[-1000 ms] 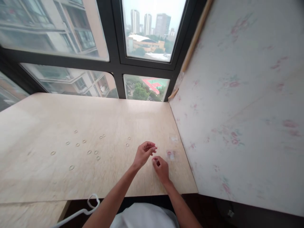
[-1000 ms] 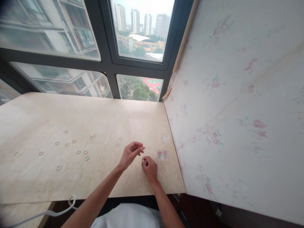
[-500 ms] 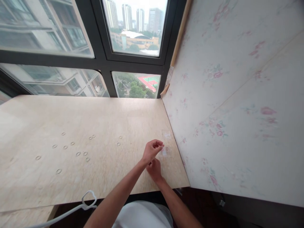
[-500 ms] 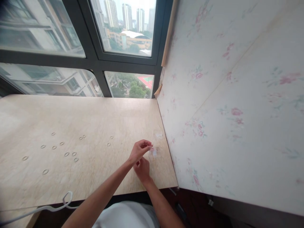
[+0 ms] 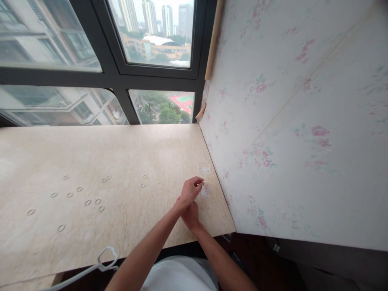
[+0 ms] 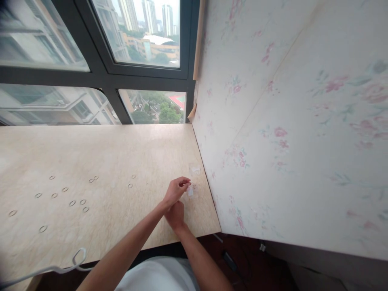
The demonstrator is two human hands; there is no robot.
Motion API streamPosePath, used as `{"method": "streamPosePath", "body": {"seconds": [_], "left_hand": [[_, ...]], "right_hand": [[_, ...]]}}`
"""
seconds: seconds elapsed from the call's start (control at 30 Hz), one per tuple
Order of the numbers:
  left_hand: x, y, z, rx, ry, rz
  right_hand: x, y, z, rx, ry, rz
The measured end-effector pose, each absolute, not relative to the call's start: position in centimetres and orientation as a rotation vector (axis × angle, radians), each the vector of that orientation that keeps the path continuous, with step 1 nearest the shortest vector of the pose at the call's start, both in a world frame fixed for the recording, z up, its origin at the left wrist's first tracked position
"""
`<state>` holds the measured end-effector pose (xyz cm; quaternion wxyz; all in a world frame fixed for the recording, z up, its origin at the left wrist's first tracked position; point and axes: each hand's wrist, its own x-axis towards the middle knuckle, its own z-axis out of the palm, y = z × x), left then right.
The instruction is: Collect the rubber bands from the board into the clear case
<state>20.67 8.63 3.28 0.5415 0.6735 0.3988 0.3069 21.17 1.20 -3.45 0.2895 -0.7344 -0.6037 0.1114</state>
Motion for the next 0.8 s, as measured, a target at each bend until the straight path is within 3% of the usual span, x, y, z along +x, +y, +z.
{"method": "streamPosePath", "body": {"seconds": [0.57,0.8], "left_hand": [[21.4,9.6,2.9,1.570,0.917,0.575],[17.4,8.8,3.3,1.708,0.973,0.688]], "right_hand": [[21.4,1.0,-2.6,-2.003,-1.494,0.429],[21.5,0.5,-1.0,-1.899,-1.478,0.475]]}}
